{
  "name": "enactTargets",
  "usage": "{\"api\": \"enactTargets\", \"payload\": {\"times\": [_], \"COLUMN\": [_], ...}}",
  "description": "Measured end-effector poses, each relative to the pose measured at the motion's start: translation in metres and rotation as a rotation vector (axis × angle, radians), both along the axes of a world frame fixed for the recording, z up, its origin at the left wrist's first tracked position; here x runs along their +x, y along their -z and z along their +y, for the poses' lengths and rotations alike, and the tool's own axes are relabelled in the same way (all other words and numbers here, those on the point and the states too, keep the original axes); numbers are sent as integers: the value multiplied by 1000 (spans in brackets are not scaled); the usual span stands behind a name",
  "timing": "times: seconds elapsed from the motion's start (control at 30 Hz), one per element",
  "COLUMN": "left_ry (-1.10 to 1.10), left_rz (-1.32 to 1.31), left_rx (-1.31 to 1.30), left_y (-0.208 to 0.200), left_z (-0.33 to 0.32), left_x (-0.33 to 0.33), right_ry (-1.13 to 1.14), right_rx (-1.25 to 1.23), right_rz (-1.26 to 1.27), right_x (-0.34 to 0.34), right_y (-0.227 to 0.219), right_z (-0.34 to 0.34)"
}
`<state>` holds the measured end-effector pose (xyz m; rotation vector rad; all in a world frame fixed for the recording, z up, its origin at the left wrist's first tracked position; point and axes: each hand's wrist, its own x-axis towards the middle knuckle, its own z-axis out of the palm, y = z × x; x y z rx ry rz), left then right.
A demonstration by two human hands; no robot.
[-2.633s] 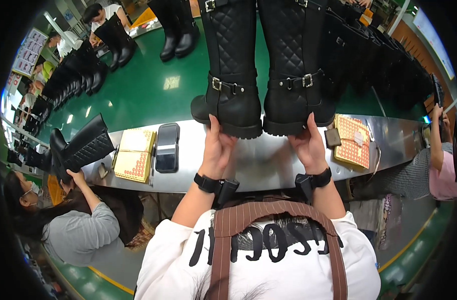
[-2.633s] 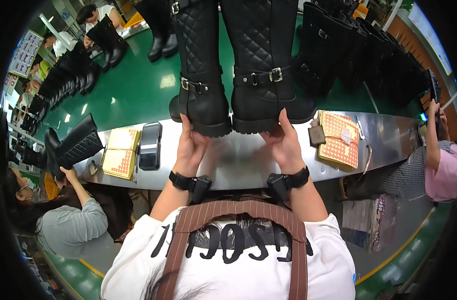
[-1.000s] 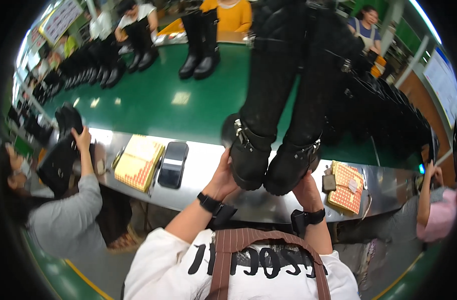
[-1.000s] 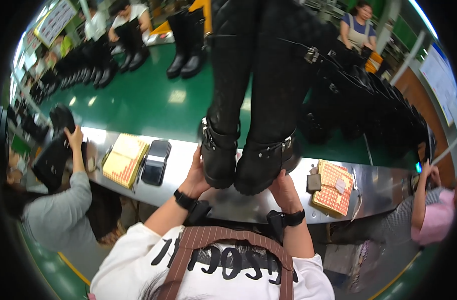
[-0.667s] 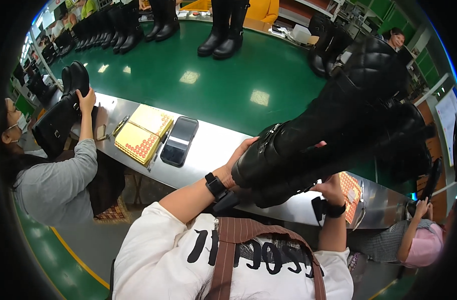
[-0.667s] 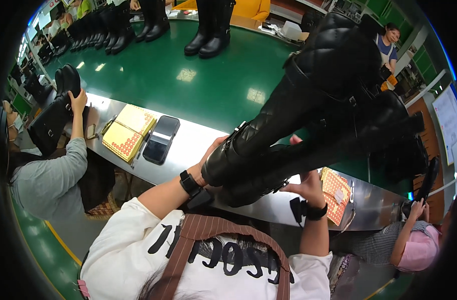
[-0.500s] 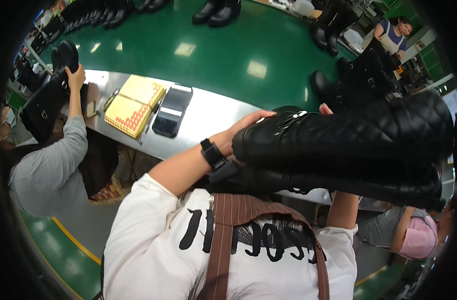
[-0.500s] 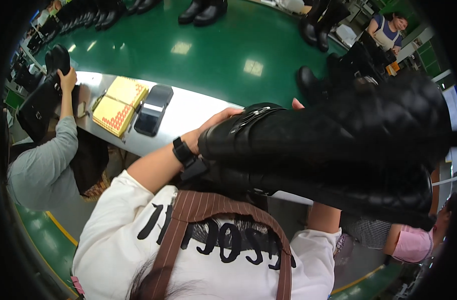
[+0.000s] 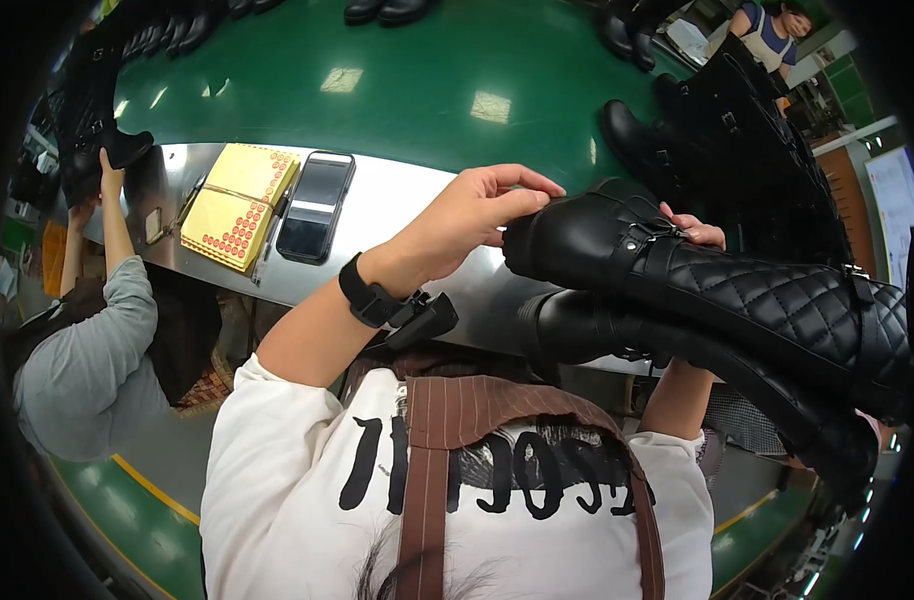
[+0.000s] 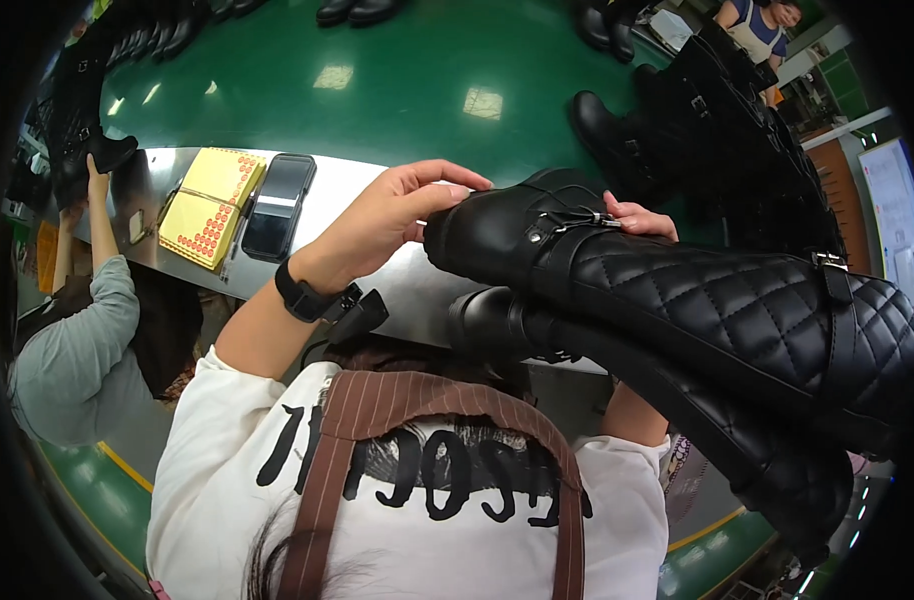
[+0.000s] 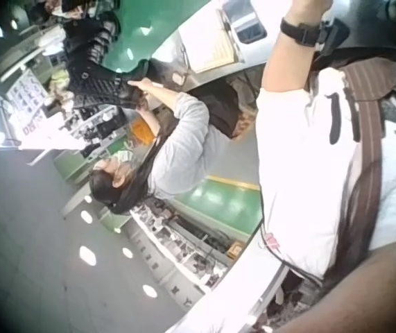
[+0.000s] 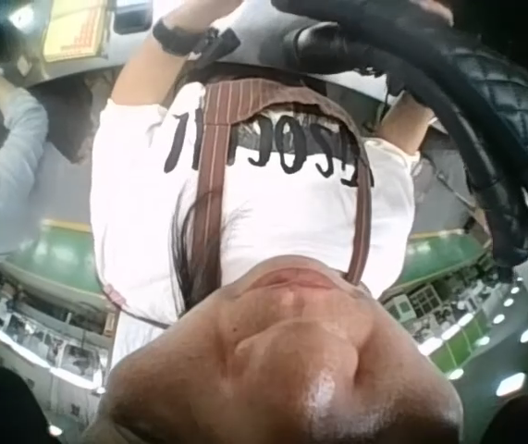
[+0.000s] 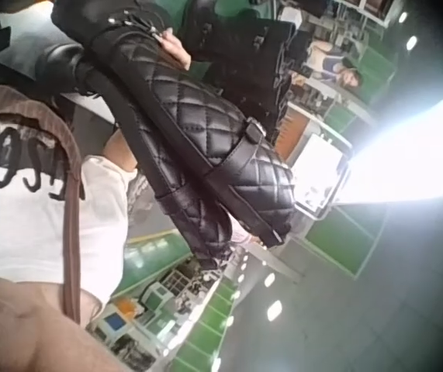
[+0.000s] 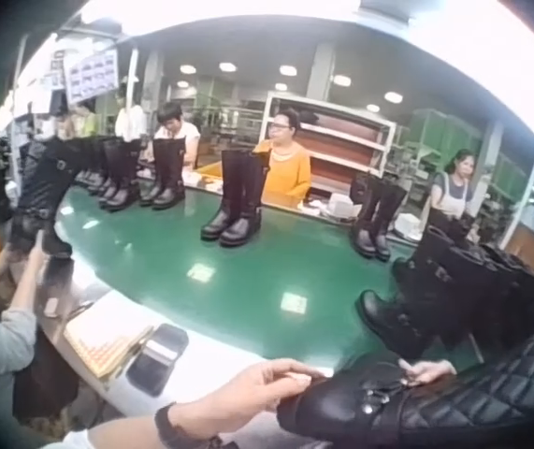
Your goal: The recorder is inspecting and cleaning black tall boots on a conveyor belt in a manufacturing setting, checking zippers and wiping surfaces.
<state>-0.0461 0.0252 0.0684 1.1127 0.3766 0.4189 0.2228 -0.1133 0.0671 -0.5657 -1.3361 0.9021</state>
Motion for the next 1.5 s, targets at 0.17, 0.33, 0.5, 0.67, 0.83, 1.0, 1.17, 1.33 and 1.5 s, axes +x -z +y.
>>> {"api": "enactTargets", "payload": {"times": [0.17,0.33,0.5,0.67,0.83,1.0,1.17,1.33,1.5], "left_ry": [-123,-92,-38,-212,-437,-519,-521,-411,-404], "left_rz": [-186,-114,-180,-470,-292,-276,-223,-137,-56], "left_rx": [-62,-29,-53,-324,-390,-449,-495,-598,-556], "left_y": [-3,1,13,35,78,110,118,122,123], "left_z": [-12,1,14,33,72,92,100,100,98], "left_x": [1,0,-2,9,9,-3,-7,-5,-4], "right_ry": [257,236,136,555,492,912,1389,943,1100], "right_rx": [-27,20,10,-521,-685,-553,-557,-1042,-816], "right_rz": [-52,-104,-250,-331,-54,-229,-757,-1188,-1317], "right_x": [-15,-13,-3,-16,3,52,74,46,47], "right_y": [-8,-3,-17,-62,-41,-10,-22,82,129], "right_z": [-10,-2,22,60,208,391,513,537,535]}}
